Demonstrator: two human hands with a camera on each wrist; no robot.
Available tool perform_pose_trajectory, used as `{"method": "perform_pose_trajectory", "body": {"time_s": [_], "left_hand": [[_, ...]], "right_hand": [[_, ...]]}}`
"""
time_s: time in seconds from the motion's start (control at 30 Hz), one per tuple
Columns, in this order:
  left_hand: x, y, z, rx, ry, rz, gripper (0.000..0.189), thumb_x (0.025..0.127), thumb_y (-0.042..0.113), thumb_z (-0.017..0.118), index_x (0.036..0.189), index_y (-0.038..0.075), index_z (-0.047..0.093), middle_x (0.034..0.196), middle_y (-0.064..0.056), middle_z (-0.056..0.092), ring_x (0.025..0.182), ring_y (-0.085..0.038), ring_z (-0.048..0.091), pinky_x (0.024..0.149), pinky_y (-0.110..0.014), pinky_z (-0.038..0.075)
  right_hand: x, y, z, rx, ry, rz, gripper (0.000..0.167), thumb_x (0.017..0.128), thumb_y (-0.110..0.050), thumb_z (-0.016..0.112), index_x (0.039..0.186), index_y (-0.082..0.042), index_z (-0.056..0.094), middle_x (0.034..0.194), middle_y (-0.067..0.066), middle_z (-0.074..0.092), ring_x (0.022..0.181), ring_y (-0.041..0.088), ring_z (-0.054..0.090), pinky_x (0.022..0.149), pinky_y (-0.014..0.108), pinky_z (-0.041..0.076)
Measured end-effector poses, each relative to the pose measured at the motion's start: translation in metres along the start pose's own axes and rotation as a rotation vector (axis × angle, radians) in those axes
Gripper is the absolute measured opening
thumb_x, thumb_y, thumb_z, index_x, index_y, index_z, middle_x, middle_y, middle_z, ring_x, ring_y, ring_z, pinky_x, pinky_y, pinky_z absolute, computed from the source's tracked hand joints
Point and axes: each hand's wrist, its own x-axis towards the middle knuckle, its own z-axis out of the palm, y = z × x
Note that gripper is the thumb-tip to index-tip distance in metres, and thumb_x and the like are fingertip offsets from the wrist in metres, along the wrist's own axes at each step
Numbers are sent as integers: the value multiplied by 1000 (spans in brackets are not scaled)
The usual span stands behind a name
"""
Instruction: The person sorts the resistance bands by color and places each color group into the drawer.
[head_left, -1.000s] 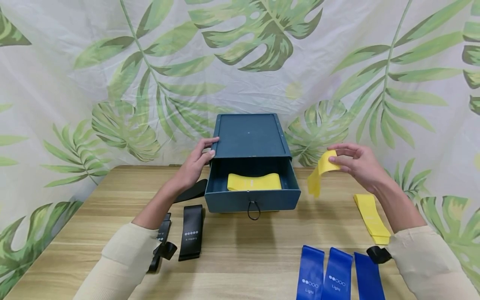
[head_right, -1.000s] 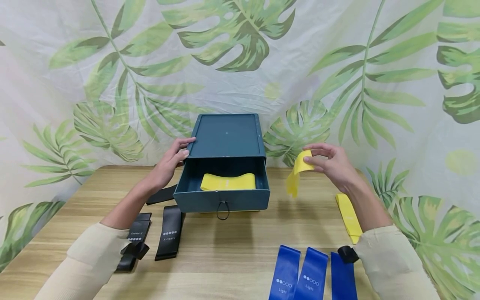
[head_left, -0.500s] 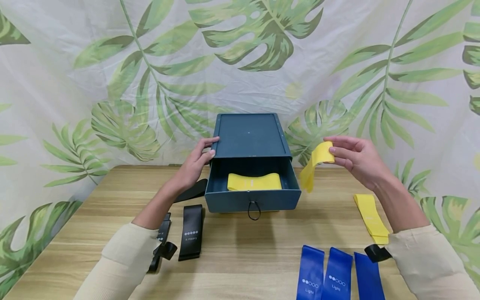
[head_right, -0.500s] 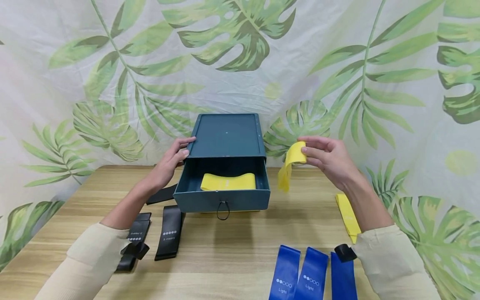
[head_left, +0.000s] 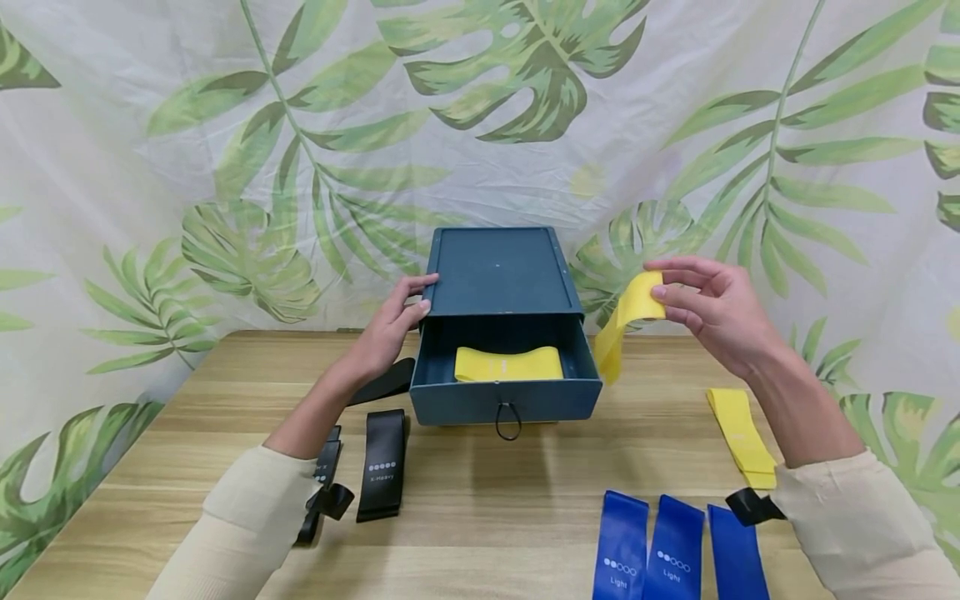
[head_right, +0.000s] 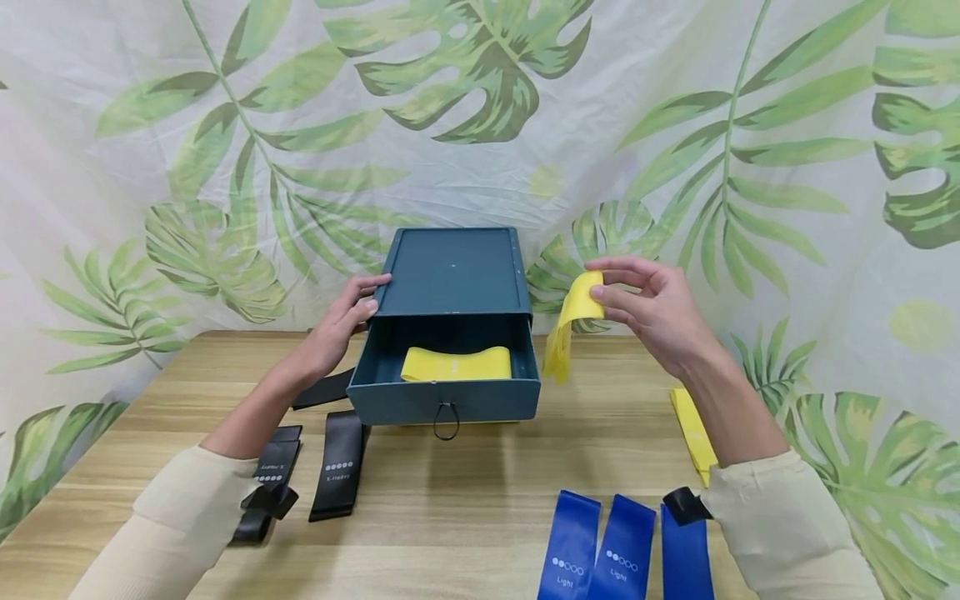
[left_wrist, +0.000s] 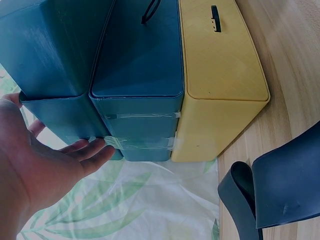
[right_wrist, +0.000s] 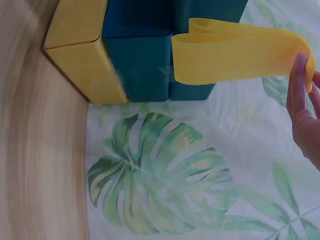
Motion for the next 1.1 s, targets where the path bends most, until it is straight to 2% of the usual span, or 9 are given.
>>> {"method": "perform_pose_trajectory", "body": {"time_s": [0.27,0.7,0.9,1.1], "left_hand": [[0,0,0,-2,1,-1,51,112,22,33,159,2,30,166,-18,24,152,-40,24,119,-64,25],[0,-2,0,-4,1,-6,51,113,24,33,159,3,29,166,-19,24,151,-40,26,119,-64,26],[0,-2,0,-6,3,-4,50,113,23,33,159,3,29,166,-19,24,151,-40,27,120,-64,26],[0,-1,0,-8,5,-11,50,113,23,33,159,3,29,166,-19,24,149,-41,29,119,-64,26]], "right_hand": [[0,-10,18,59,33,-74,29,97,16,58,117,3,75,101,11,74,87,19,74,77,27,61],[7,-22,45,68,77,-163,28,96,16,58,117,5,74,101,12,72,86,20,72,76,25,60],[13,-25,58,106,81,-173,28,96,16,57,116,4,73,102,12,71,87,20,72,75,24,60],[20,-27,73,58,56,-171,29,97,13,58,119,2,73,104,12,68,89,20,71,78,25,60]]}}
